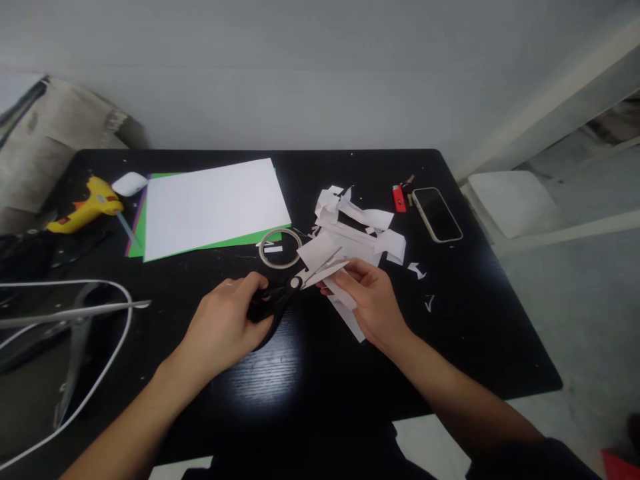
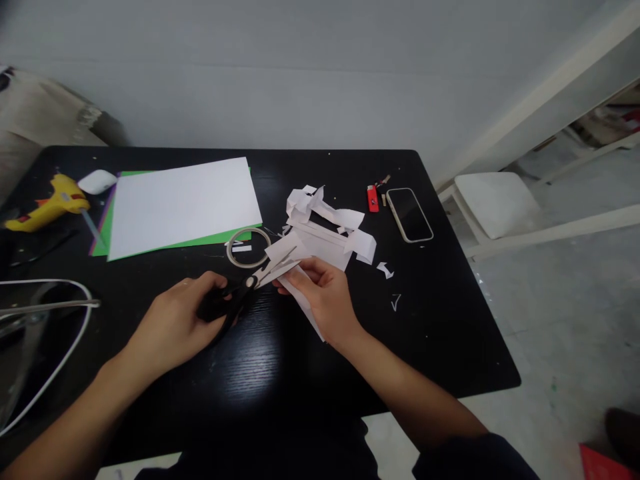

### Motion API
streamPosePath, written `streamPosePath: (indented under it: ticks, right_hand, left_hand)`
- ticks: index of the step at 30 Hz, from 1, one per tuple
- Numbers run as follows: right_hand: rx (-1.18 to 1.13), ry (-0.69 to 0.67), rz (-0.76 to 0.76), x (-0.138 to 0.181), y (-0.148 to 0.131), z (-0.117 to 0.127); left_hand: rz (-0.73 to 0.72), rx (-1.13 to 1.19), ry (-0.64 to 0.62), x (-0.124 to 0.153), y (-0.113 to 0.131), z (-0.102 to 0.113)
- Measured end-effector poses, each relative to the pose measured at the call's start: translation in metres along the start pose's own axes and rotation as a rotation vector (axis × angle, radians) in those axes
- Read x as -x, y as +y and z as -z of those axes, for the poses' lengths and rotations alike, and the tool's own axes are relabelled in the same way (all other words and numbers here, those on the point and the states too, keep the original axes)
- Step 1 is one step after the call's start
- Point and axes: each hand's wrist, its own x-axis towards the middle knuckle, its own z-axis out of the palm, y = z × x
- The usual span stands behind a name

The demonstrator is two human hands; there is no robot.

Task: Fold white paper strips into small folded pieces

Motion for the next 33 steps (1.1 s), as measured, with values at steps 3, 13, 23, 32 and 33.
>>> streamPosePath:
  ticks: [3,13,23,32,33]
  right_hand:
    - [0.044,0.004,0.046,0.0015,-0.0005,-0.0011]
    - [0.209,0.052,0.289,0.0048,-0.002,-0.0028]
    - [0.282,0.145,0.311,0.0002,0.0011,0.0051]
    - [0.236,0.126,0.311,-0.0003,-0.0016,0.0036]
    - [0.231,0.121,0.312,0.0001,-0.0018,0.0035]
  left_hand:
    - [0.014,0.016,-0.007,0.0006,0.0004,0.0011]
    - [0.085,0.17,-0.13,0.0,0.005,0.0051]
    - [0.062,0.094,-0.103,0.0019,0.0025,0.002]
    - [0.065,0.065,-0.071,0.0023,0.0002,0.0005]
    - [0.064,0.066,-0.072,0.0024,-0.0001,0.0004]
